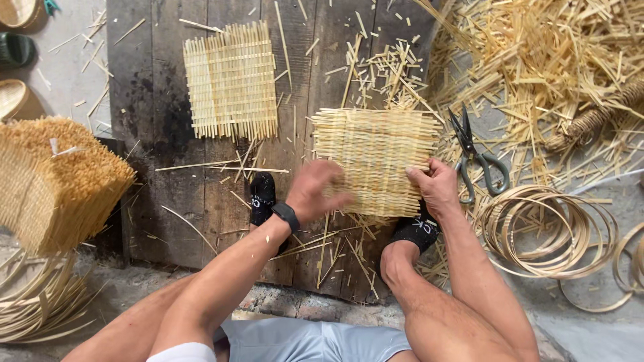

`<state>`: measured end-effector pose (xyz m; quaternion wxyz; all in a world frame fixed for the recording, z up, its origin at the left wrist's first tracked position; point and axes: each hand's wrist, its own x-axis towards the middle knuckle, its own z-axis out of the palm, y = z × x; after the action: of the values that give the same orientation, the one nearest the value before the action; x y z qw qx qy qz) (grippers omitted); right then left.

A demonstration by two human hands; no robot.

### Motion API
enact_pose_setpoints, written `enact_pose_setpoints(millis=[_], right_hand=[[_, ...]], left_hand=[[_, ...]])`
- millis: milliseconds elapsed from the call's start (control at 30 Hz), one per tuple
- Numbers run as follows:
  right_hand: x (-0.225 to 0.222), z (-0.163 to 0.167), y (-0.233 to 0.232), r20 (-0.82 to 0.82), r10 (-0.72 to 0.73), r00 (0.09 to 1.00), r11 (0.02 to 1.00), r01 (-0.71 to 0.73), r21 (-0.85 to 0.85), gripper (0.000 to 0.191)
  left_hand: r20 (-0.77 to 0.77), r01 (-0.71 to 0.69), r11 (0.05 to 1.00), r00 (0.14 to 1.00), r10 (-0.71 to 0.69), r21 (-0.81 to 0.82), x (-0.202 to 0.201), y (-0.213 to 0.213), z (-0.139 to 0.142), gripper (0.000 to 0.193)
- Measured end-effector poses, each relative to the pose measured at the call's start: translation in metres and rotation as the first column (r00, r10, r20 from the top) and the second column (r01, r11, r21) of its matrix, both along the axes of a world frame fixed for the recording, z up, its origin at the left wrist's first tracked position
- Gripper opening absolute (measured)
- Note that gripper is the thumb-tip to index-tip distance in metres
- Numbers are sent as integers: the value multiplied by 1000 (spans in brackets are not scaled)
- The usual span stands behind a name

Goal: The person sits on the floor and repeatedly trims the edges of woven bamboo mats using shears. They place each mat on a circular wooden block, cut the overhanging strips, and set the trimmed mats aside. The process is repeated for multiple mats.

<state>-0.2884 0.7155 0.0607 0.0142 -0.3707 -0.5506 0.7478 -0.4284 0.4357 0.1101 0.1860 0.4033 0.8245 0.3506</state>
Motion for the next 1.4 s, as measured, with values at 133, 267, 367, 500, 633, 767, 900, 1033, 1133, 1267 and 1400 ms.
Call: enact_pose_setpoints(millis=[133,267,367,500,633,767,900,1033,1133,1267,1400], right_hand=[[4,-4,-7,38,-44,998,999,43,27,20],[3,-2,-12,7,-67,998,988,66,138,22],[3,0,-15,9,-71,997,982,69,177,24],[4,0,-20,21,-89,996,981,84,176,27],[30,-2,-15,-61,-170,984,963,179,200,35],[114,8,35,-173,-392,904,747,422,513,23],[227,30,94,9,-509,861,237,131,963,26],[289,37,125,276,-548,790,-51,-361,931,40],[289,46,128,338,-432,836,362,-182,914,13],[242,106,117,153,-270,951,150,-115,982,12],[143,205,89,-30,201,979,261,-24,965,11]], left_hand=[[441,-534,812,686,579,-234,-40,10,-46,68],[802,-565,791,347,486,-235,-49,5,-74,35],[786,-560,781,334,520,-278,-46,1,-76,30],[721,-537,778,390,572,-327,-43,2,-63,38],[694,-517,782,419,585,-348,-38,2,-49,70],[653,-596,761,473,591,-257,-37,-9,-34,91],[585,-746,666,528,615,-27,-45,-21,-19,84],[565,-765,643,547,617,38,-46,-19,-1,73],[445,-707,682,680,582,189,-36,-5,22,68],[220,-527,778,850,479,343,-9,38,71,39],[291,-187,934,952,96,305,30,114,130,27]])
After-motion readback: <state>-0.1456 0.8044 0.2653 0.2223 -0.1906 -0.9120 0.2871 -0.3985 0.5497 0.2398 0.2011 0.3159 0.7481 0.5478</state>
